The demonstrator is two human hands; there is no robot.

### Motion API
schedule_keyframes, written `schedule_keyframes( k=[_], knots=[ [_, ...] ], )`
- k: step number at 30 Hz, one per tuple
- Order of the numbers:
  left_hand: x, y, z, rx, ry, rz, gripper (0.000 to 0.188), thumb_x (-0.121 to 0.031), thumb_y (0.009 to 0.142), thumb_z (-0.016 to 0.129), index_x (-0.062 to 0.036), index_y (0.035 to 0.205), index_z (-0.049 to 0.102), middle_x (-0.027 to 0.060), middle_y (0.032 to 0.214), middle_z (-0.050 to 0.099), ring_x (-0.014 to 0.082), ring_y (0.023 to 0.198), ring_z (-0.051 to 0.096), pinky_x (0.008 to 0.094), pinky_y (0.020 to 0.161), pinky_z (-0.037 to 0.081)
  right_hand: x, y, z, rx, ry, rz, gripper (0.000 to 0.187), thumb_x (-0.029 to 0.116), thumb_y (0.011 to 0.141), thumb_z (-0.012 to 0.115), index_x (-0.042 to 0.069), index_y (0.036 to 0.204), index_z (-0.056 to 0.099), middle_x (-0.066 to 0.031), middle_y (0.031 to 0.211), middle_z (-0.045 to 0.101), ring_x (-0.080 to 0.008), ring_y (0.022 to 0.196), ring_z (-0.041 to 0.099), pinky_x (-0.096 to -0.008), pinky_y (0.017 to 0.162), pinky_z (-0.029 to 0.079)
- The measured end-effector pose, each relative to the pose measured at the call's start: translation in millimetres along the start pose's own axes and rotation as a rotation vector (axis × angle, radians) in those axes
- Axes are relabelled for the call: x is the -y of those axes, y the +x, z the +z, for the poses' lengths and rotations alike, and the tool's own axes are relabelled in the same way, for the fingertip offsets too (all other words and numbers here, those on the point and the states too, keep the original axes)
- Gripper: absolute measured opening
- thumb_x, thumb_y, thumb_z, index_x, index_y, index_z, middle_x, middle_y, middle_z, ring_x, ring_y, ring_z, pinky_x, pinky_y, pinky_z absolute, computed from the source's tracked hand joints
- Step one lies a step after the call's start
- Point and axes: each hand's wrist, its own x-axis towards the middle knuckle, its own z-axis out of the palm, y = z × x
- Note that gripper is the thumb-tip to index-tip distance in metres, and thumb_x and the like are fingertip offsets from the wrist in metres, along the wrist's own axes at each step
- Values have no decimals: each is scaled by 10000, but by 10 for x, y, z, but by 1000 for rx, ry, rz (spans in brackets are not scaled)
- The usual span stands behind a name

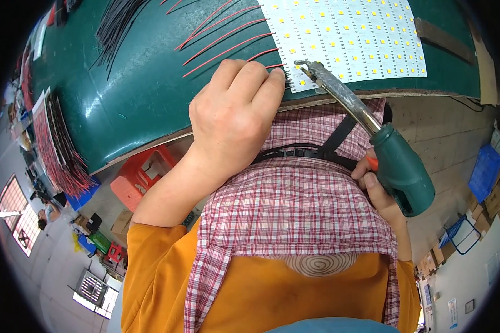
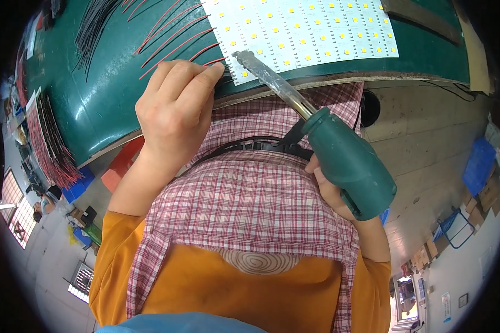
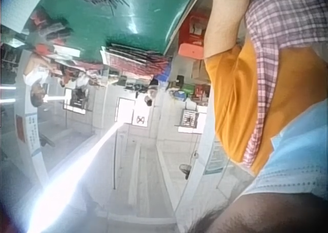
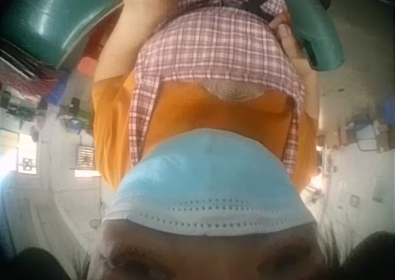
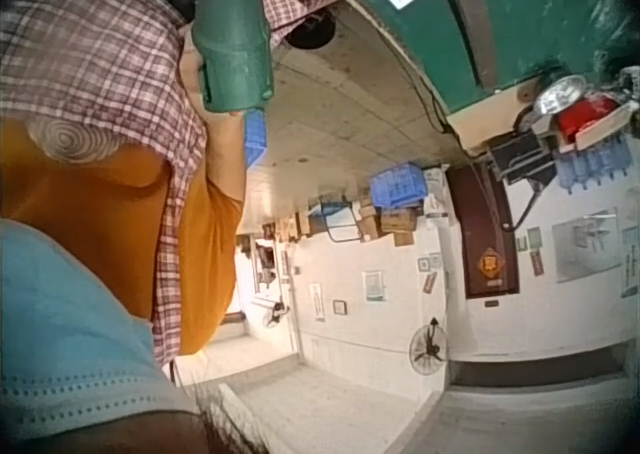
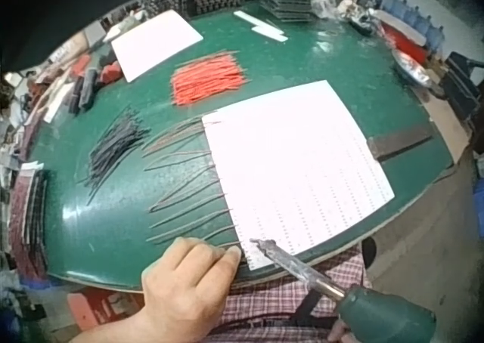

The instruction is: Soldering multiple wires onto a large LED panel at a factory workbench.

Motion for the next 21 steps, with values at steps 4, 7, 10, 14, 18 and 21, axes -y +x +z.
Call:
schedule_keyframes(
  k=[4,7,10,14,18,21],
  knots=[
    [9,64,-110,76,-138,-107,236,65,632,635,-47,839,649,43,737,590,212,664,560,299,574,462,-14,42,-11,23,-54,-47,72,77,854,570,44,900,614,-43,807,630,-151,757,596,-270,696,479],
    [56,100,-108,16,-168,-138,235,75,637,635,-45,839,649,51,734,586,218,656,552,303,572,453,0,54,-3,33,-56,-62,102,75,852,573,43,941,612,-51,829,632,-155,775,598,-268,714,479],
    [119,111,-48,48,-126,-140,233,81,641,636,-45,835,650,51,732,583,215,652,549,302,565,450,24,94,31,16,2,-79,141,68,844,583,42,979,611,-53,850,633,-150,791,599,-262,728,478],
    [141,70,16,-26,-23,-73,187,-26,617,607,-81,790,653,5,710,549,167,665,545,272,509,453,26,113,51,50,-64,-73,149,94,838,583,22,969,581,-43,818,605,-105,712,532,-238,654,439],
    [148,88,45,-29,-22,-52,186,-31,614,603,-85,785,654,3,698,546,162,666,548,266,505,451,-11,118,7,71,-46,-16,199,65,823,611,30,1019,601,-55,887,636,-144,830,604,-246,739,485],
    [176,64,27,-29,-42,-60,178,-40,617,608,-87,783,654,3,699,543,161,669,550,266,505,451,-67,101,2,84,80,-8,223,52,819,615,18,1037,591,-61,895,639,-147,826,610,-242,736,489]
  ],
)
